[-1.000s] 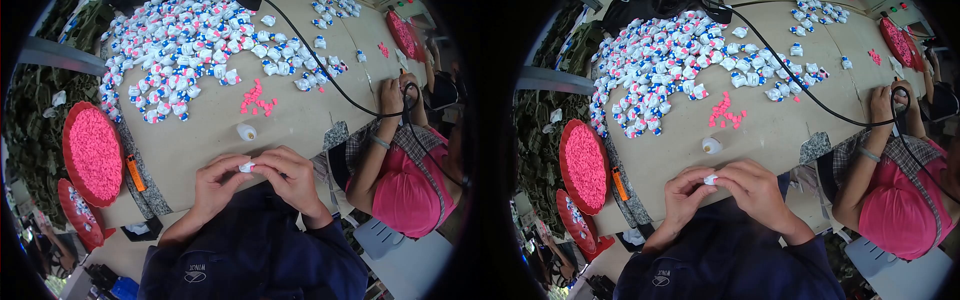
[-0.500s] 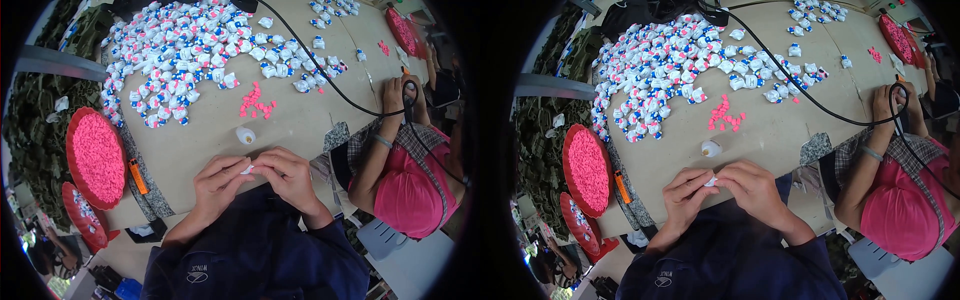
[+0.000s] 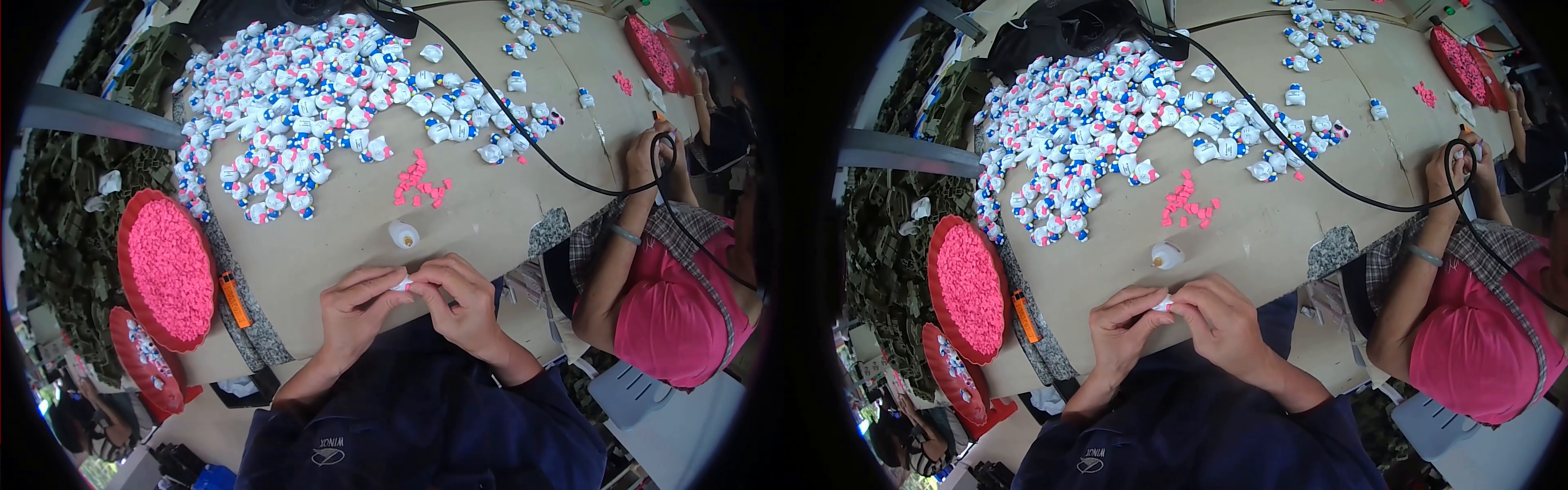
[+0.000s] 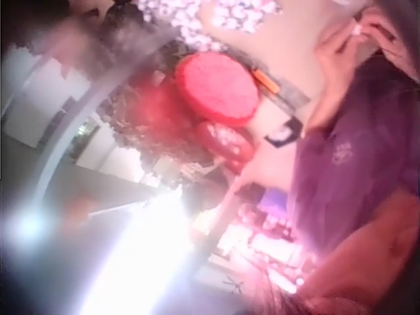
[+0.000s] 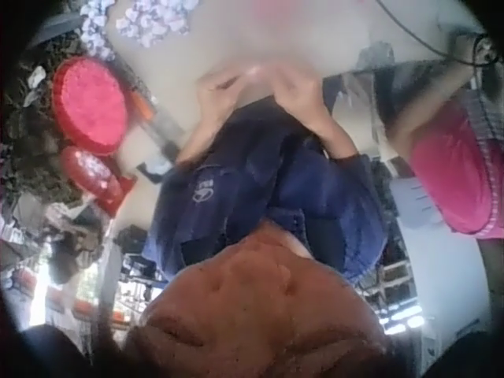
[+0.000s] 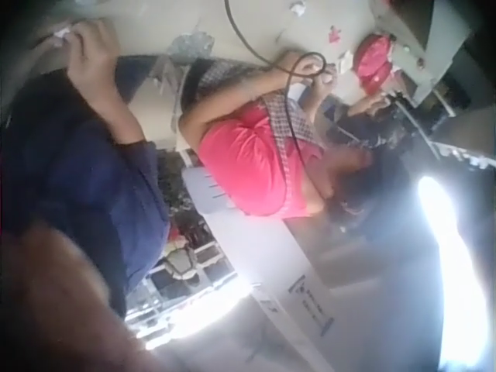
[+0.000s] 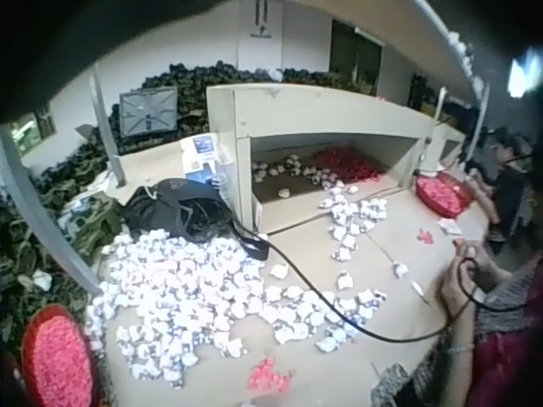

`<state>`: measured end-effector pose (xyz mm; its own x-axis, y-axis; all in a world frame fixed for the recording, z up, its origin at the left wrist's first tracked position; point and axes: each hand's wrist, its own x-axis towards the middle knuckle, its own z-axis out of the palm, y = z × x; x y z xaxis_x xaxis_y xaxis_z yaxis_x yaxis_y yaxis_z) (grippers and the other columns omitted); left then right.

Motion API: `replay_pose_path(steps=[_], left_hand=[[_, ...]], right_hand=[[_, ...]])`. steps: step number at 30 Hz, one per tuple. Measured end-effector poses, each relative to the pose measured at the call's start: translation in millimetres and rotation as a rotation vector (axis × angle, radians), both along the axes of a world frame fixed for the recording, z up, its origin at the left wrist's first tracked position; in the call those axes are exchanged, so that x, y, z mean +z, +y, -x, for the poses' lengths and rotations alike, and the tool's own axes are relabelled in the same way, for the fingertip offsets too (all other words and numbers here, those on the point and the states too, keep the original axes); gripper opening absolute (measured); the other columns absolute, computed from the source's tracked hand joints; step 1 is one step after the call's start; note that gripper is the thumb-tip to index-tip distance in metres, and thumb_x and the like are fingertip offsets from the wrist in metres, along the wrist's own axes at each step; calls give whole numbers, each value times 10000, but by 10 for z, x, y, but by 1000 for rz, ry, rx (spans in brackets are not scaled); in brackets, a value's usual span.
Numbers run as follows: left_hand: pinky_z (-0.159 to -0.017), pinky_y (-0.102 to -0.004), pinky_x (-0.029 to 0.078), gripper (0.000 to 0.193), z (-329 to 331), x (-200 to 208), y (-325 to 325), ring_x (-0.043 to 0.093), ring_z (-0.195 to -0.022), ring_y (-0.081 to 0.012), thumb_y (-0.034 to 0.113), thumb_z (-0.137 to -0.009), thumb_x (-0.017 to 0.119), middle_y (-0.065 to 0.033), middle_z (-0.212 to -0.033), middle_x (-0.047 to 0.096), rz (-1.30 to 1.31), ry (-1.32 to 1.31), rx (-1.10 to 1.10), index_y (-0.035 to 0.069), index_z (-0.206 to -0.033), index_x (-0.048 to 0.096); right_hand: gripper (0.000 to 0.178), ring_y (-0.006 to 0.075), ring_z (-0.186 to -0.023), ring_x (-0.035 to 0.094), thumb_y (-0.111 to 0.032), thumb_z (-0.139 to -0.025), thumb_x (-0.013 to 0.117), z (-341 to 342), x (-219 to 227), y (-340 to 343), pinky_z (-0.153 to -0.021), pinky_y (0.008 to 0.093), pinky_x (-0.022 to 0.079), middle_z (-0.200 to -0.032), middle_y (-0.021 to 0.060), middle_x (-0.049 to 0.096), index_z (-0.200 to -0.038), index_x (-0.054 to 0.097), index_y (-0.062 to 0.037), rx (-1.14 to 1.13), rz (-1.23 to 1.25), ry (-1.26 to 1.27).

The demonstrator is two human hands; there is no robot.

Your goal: The person applies glue from a squeeze bottle to plastic figurines and attaches small bows onto them by hand, occasionally gathering and pushing the figurines into piles.

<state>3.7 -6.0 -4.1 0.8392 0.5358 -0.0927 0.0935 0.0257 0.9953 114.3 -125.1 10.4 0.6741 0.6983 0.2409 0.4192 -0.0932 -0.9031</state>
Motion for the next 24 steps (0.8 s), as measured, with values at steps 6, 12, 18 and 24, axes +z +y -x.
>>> replay_pose_path(steps=[6,12,18,24], left_hand=[[-733,-252,514,290,-23,31,74,621,-842,-162,-51,-740,715,-107,-944,650,47,-3,-4,-20,-1024,666],[-723,-246,483,214,-68,105,335,594,-822,-111,32,-882,600,-70,-964,611,594,-25,115,-13,-1081,536],[-677,-276,444,169,-322,223,612,563,-805,-119,47,-922,536,-56,-952,593,789,-77,31,22,-1089,540],[-732,-317,431,250,-475,95,629,544,-857,-237,19,-841,590,-88,-936,589,-965,240,40,27,-1091,591]], right_hand=[[144,223,-679,583,34,-745,681,-8,-71,13,-576,296,463,-804,106,624,-879,630,18,5,-10,32],[304,210,-769,609,-11,-671,761,-207,53,14,-657,292,482,-895,106,642,-954,653,-3,-142,116,103],[376,257,-846,586,-27,-640,770,-305,-132,307,-735,338,474,-937,108,645,-990,635,-10,-22,83,-210],[337,260,-827,590,5,-660,741,-328,-90,156,-708,324,477,-894,113,650,-980,637,-6,-53,23,-117]])
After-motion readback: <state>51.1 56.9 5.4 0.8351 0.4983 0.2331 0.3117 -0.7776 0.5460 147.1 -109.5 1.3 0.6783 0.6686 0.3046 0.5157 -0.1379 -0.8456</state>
